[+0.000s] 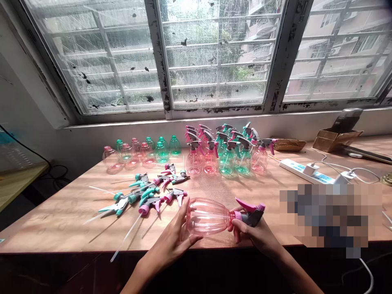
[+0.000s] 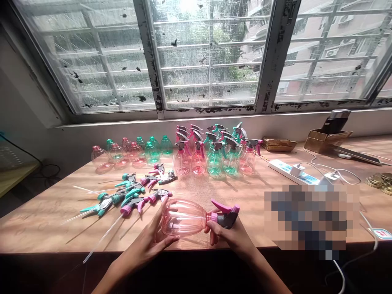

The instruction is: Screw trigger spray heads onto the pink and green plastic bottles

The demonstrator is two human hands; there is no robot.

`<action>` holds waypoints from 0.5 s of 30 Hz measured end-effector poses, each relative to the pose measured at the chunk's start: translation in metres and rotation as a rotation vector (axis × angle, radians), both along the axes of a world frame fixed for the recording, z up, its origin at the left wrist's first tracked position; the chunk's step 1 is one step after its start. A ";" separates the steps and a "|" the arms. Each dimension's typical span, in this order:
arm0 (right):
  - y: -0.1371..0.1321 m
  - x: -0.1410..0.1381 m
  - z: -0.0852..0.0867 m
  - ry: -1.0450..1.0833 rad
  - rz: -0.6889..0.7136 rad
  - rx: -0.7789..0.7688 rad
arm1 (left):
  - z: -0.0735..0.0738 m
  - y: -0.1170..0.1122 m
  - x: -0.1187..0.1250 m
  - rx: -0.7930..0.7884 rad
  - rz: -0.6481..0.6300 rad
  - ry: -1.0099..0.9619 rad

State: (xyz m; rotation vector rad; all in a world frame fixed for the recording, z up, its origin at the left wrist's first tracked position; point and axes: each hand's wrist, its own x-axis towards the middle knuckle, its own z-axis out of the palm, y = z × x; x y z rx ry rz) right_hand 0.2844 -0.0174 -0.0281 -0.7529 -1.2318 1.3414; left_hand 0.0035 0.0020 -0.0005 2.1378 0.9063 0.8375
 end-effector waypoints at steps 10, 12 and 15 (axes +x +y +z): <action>0.000 -0.001 -0.001 -0.012 -0.011 -0.006 | 0.001 -0.002 -0.001 -0.005 0.033 0.038; -0.001 -0.001 0.000 -0.012 -0.010 -0.016 | -0.002 -0.001 -0.002 0.021 0.043 0.062; -0.001 -0.001 0.003 -0.018 -0.015 -0.020 | -0.004 0.001 -0.002 0.049 0.050 0.068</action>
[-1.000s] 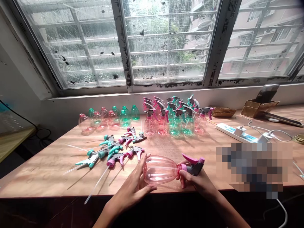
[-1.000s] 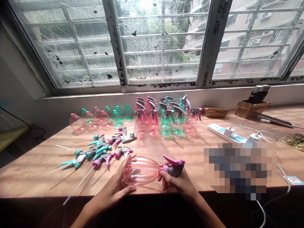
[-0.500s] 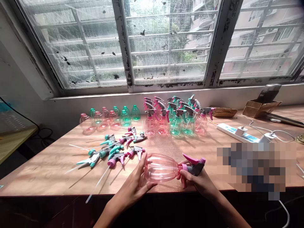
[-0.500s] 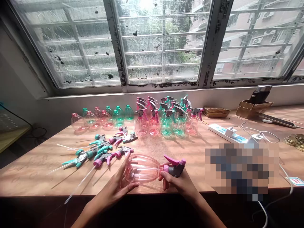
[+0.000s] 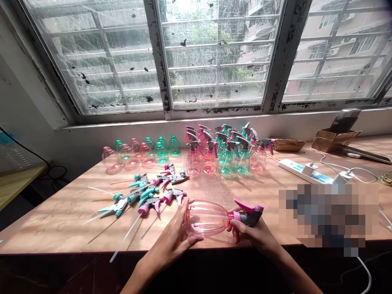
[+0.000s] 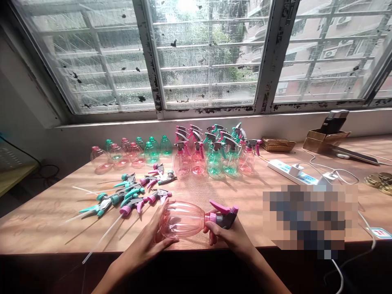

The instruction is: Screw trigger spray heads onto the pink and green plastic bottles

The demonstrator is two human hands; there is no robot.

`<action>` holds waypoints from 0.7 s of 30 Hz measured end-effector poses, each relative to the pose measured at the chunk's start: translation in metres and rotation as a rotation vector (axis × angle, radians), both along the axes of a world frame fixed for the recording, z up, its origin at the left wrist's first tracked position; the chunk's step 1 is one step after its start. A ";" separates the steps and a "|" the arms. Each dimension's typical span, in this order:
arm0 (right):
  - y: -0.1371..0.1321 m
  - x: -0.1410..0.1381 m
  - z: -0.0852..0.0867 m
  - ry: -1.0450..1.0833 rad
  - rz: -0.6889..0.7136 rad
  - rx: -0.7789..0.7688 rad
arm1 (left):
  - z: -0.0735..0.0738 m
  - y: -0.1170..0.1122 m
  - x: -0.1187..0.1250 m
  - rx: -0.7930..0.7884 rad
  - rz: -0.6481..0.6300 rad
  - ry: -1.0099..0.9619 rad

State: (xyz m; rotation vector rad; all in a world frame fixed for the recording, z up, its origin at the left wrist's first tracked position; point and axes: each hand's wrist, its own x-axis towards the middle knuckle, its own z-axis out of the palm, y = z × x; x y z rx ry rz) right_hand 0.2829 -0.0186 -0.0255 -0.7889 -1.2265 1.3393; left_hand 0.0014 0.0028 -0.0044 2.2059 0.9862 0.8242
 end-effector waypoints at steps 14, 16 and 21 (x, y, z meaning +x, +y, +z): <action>-0.001 0.000 0.001 0.004 0.002 -0.002 | 0.003 -0.002 -0.001 -0.128 -0.057 -0.125; -0.001 0.000 0.002 0.002 0.002 -0.004 | 0.003 -0.003 -0.002 -0.143 -0.046 -0.125; -0.001 0.000 0.003 0.015 -0.002 -0.007 | 0.000 -0.001 0.000 -0.136 -0.023 -0.134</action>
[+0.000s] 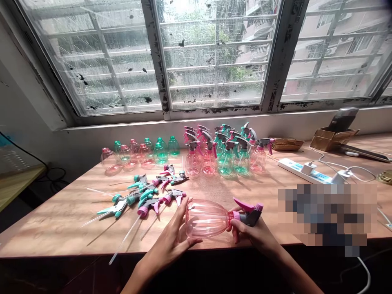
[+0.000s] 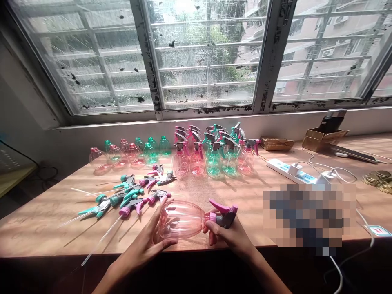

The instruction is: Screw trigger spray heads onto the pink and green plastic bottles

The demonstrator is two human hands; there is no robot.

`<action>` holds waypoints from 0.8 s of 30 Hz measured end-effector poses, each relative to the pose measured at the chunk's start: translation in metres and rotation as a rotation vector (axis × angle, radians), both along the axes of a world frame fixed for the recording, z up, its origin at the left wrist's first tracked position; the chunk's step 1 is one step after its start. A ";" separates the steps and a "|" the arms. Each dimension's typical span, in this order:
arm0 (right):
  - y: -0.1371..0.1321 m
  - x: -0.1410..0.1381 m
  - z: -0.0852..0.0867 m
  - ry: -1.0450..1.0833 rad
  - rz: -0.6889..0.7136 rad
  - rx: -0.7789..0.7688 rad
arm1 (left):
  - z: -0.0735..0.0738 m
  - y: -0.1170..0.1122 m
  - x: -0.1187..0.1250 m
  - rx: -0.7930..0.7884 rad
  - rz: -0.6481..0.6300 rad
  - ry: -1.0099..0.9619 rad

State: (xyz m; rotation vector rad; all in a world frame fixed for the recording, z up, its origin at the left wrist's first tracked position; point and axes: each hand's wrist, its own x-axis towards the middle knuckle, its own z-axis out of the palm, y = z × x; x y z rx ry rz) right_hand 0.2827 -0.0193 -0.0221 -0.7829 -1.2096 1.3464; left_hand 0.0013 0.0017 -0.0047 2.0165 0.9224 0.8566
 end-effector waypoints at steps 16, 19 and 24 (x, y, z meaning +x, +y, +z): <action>0.001 -0.001 -0.001 0.015 0.010 -0.009 | 0.005 -0.002 0.002 0.017 0.004 0.022; 0.001 -0.001 -0.001 0.028 0.013 -0.014 | 0.005 -0.001 0.002 0.054 0.009 0.059; 0.001 -0.002 -0.001 0.042 0.005 -0.017 | 0.006 -0.002 0.002 0.019 0.022 0.071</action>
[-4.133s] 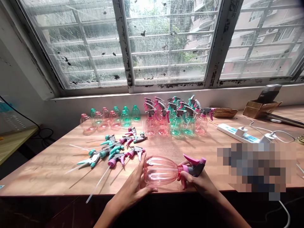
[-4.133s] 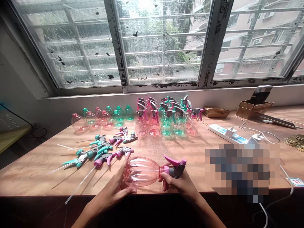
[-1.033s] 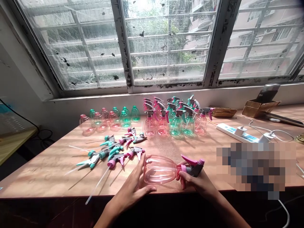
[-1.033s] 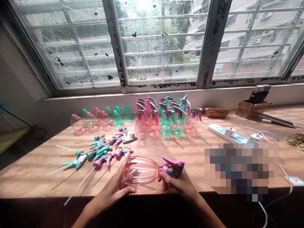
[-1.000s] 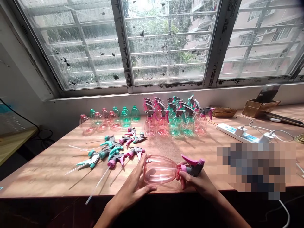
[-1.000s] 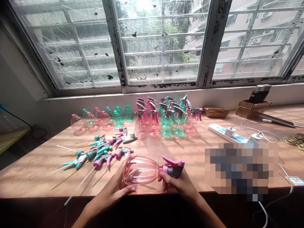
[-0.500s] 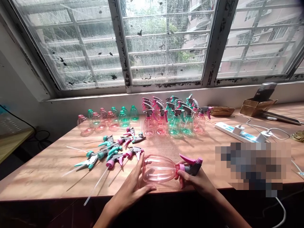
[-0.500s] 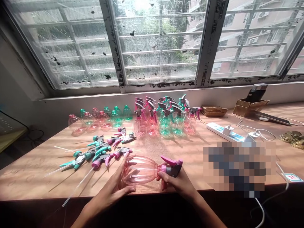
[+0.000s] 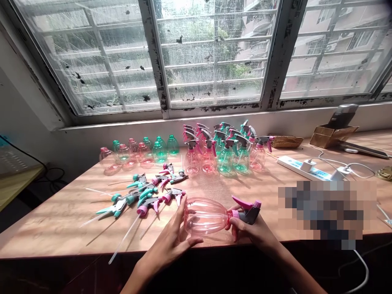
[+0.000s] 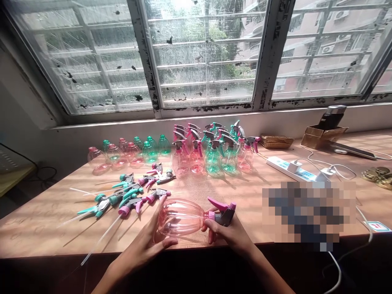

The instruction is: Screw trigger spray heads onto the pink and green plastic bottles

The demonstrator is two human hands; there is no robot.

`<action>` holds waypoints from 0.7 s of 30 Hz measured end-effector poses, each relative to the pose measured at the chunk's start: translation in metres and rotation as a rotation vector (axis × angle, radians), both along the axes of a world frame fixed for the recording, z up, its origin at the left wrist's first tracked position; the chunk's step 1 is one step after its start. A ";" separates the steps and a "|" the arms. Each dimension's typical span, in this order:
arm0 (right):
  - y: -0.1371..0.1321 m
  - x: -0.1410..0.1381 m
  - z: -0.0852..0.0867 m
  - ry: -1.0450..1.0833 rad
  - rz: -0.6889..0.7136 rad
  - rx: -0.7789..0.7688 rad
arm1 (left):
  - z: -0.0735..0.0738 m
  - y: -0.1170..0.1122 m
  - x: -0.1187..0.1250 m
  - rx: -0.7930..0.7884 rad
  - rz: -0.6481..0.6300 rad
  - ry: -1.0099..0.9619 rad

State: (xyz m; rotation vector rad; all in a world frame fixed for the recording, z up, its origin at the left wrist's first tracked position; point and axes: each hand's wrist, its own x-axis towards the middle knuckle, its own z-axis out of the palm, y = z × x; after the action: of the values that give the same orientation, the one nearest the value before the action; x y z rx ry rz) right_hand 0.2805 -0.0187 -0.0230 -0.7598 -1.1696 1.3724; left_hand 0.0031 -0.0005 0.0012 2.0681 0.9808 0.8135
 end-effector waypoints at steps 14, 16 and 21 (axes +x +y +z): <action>0.000 0.003 0.002 0.013 -0.006 0.014 | -0.005 0.002 -0.007 -0.136 -0.079 -0.092; 0.001 0.003 0.003 0.016 -0.010 0.021 | -0.005 0.001 -0.005 -0.135 -0.069 -0.108; 0.001 0.003 0.003 0.028 0.016 0.006 | -0.005 0.001 -0.004 -0.076 -0.031 -0.049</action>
State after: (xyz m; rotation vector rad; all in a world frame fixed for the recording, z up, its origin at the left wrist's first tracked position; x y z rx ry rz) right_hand 0.2832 -0.0176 -0.0197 -0.7263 -1.1589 1.3881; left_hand -0.0009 0.0006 -0.0039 1.9844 0.9369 0.7949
